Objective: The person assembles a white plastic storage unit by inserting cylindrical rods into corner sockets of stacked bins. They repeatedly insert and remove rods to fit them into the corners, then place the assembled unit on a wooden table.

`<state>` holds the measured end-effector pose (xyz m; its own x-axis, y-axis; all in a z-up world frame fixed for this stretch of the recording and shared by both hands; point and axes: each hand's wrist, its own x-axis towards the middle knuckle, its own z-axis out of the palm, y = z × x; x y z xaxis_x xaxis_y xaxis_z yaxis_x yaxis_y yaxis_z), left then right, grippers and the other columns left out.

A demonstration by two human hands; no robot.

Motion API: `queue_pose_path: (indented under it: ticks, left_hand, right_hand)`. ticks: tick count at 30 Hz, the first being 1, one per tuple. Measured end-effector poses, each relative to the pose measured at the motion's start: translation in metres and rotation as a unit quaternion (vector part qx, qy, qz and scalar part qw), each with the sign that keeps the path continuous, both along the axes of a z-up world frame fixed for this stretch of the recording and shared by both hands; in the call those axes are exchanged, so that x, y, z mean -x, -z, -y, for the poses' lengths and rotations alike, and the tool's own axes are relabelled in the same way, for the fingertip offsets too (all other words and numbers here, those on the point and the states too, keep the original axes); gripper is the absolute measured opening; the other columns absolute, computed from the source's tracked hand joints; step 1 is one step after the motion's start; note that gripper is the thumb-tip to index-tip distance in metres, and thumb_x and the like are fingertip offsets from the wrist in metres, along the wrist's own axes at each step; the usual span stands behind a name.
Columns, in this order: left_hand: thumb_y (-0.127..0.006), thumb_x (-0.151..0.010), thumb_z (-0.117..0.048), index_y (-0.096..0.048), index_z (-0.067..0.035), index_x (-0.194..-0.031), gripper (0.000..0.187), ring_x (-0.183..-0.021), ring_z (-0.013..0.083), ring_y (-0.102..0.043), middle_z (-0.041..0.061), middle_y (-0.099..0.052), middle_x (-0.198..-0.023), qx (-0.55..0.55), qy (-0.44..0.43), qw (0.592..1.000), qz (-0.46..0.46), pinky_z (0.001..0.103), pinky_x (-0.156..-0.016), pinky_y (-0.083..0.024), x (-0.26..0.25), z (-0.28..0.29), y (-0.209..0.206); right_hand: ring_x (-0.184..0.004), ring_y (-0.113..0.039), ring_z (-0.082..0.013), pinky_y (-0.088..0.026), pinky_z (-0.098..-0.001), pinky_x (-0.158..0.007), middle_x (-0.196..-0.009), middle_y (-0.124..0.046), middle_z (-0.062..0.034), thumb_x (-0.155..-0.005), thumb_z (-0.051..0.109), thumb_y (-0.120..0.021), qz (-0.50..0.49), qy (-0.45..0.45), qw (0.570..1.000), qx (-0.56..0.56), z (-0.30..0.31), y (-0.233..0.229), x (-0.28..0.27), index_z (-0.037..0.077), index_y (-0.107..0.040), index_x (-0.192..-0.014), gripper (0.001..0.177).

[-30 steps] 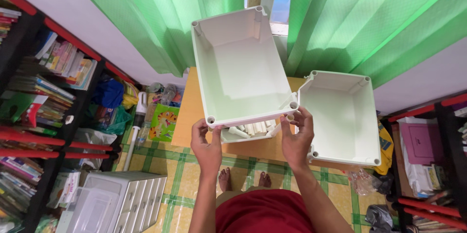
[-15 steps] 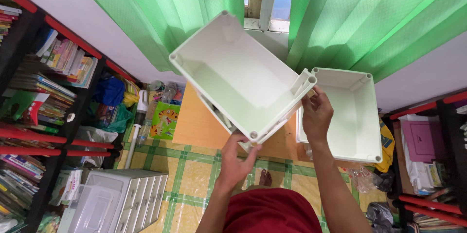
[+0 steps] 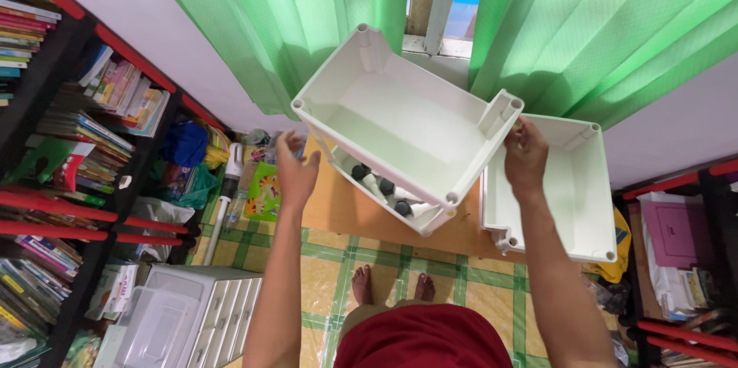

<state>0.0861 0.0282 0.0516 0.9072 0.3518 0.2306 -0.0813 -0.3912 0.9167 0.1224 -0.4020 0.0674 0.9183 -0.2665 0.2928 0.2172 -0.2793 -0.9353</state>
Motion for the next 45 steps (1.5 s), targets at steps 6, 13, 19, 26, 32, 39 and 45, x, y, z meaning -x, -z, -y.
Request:
queue_pose_path:
  ticks: [6, 13, 19, 26, 32, 39, 45]
  left_hand:
    - [-0.067, -0.09, 0.001, -0.052, 0.0, -0.13, 0.042, -0.12, 0.0267, -0.062, 0.015, -0.064, -0.125, 0.065, 0.084, 0.994, 0.024, 0.038, -0.1, -0.048, -0.037, 0.01, 0.032]
    - [-0.057, -0.081, 0.004, -0.065, 0.003, -0.102, 0.023, -0.086, 0.0175, -0.065, 0.007, -0.069, -0.09, 0.131, 0.094, 0.987, -0.01, 0.033, -0.075, -0.051, -0.002, 0.015, 0.054]
    - [-0.062, -0.093, 0.001, -0.062, 0.006, -0.086, 0.009, -0.071, 0.0141, -0.052, 0.006, -0.056, -0.075, 0.166, 0.064, 0.982, -0.066, 0.035, -0.062, -0.039, 0.023, 0.024, 0.078]
    - [-0.062, -0.096, -0.004, -0.068, 0.003, -0.095, 0.009, -0.079, 0.0079, -0.06, 0.001, -0.067, -0.083, 0.183, 0.022, 0.983, 0.018, 0.028, -0.07, -0.048, 0.053, 0.065, 0.075]
    - [-0.064, -0.093, -0.004, -0.072, 0.004, -0.1, 0.013, -0.081, 0.0104, -0.068, 0.006, -0.076, -0.087, 0.174, 0.051, 0.982, -0.047, 0.029, -0.07, -0.053, 0.077, 0.113, 0.068]
    - [-0.073, -0.081, 0.0, -0.07, 0.004, -0.085, 0.007, -0.073, 0.01, -0.063, 0.006, -0.071, -0.079, 0.198, 0.123, 0.972, -0.036, 0.029, -0.061, -0.053, 0.069, 0.11, 0.105]
    - [-0.071, -0.086, -0.006, -0.065, 0.001, -0.083, 0.01, -0.07, 0.0077, -0.061, 0.0, -0.066, -0.073, 0.18, 0.163, 0.97, -0.029, 0.028, -0.056, -0.049, 0.066, 0.105, 0.138]
  right_hand:
    - [-0.093, -0.064, -0.0077, -0.054, -0.0234, -0.08, -0.104, -0.068, 0.0004, -0.099, -0.001, -0.06, 0.008, -0.083, 0.996, -0.03, 0.013, -0.012, -0.023, 0.004, -0.066, -0.135, 0.037]
    - [-0.09, -0.065, -0.0134, -0.053, -0.0297, -0.081, -0.107, -0.073, -0.0081, -0.092, 0.007, -0.074, -0.087, -0.009, 0.977, 0.197, 0.01, -0.044, -0.045, 0.006, -0.068, -0.137, 0.046]
    - [-0.106, -0.07, -0.0161, -0.058, -0.0314, -0.09, -0.119, -0.071, -0.0074, -0.104, 0.02, -0.058, -0.122, -0.101, 0.964, -0.215, -0.007, -0.095, -0.022, 0.004, -0.056, -0.137, 0.036]
    - [-0.104, -0.07, -0.0208, -0.06, -0.0368, -0.091, -0.111, -0.07, -0.0096, -0.106, 0.017, -0.058, -0.013, 0.1, 0.992, -0.082, -0.04, -0.109, 0.065, 0.002, -0.065, -0.119, 0.021]
    - [-0.109, -0.066, -0.0251, -0.043, -0.0533, -0.11, -0.106, -0.07, -0.0091, -0.096, 0.012, -0.063, 0.223, 0.101, 0.925, 0.292, -0.122, -0.102, 0.137, 0.005, -0.066, -0.101, 0.009]
    - [-0.083, -0.062, -0.0224, -0.05, -0.0464, -0.089, -0.089, -0.065, -0.0067, -0.089, 0.032, -0.077, 0.259, -0.179, 0.867, 0.386, -0.174, -0.107, 0.113, 0.008, -0.064, -0.087, 0.027]
    - [-0.058, -0.053, -0.0222, -0.043, -0.0367, -0.056, -0.064, -0.051, -0.0053, -0.086, 0.055, -0.074, 0.309, -0.232, 0.796, 0.466, -0.191, -0.102, 0.099, 0.008, -0.056, -0.068, 0.053]
